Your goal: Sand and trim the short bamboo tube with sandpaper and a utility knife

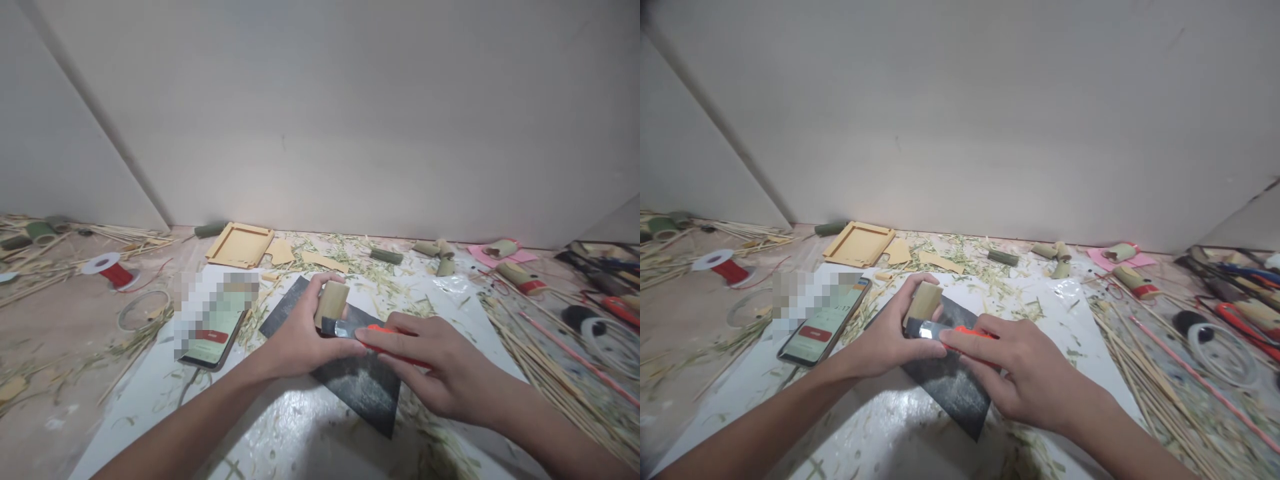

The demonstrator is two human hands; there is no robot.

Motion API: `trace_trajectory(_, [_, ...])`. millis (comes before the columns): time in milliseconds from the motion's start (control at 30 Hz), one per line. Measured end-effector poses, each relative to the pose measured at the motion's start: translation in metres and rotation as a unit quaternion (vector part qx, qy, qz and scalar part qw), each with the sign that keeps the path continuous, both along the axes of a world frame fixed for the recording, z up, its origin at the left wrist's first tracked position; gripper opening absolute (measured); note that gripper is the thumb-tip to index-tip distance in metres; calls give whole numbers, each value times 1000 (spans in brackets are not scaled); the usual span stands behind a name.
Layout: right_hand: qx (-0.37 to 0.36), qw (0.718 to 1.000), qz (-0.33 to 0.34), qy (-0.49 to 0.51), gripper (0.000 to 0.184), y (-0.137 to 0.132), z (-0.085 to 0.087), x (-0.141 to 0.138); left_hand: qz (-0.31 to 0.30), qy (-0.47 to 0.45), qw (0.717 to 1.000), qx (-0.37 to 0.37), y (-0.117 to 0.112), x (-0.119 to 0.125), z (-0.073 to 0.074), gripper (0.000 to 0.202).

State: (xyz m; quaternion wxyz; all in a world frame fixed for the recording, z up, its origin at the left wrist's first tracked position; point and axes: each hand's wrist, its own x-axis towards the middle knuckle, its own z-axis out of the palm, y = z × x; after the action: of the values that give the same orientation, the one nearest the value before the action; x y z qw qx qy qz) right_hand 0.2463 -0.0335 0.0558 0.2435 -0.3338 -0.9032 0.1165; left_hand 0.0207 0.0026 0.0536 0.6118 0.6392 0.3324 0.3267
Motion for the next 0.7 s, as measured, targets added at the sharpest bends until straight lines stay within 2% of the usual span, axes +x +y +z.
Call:
trace_trajectory(200, [29, 1000, -8, 4, 40, -2, -1, -1, 3, -3, 1000, 14, -2, 1, 0, 59])
trace_trajectory(533, [77, 996, -41, 2, 39, -6, 1, -5, 15, -6, 1000, 4, -4, 2, 4, 60])
trace_trajectory(700, [80, 995, -66, 5, 37, -4, -2, -5, 98, 1, 995, 1, -8, 8, 1, 49])
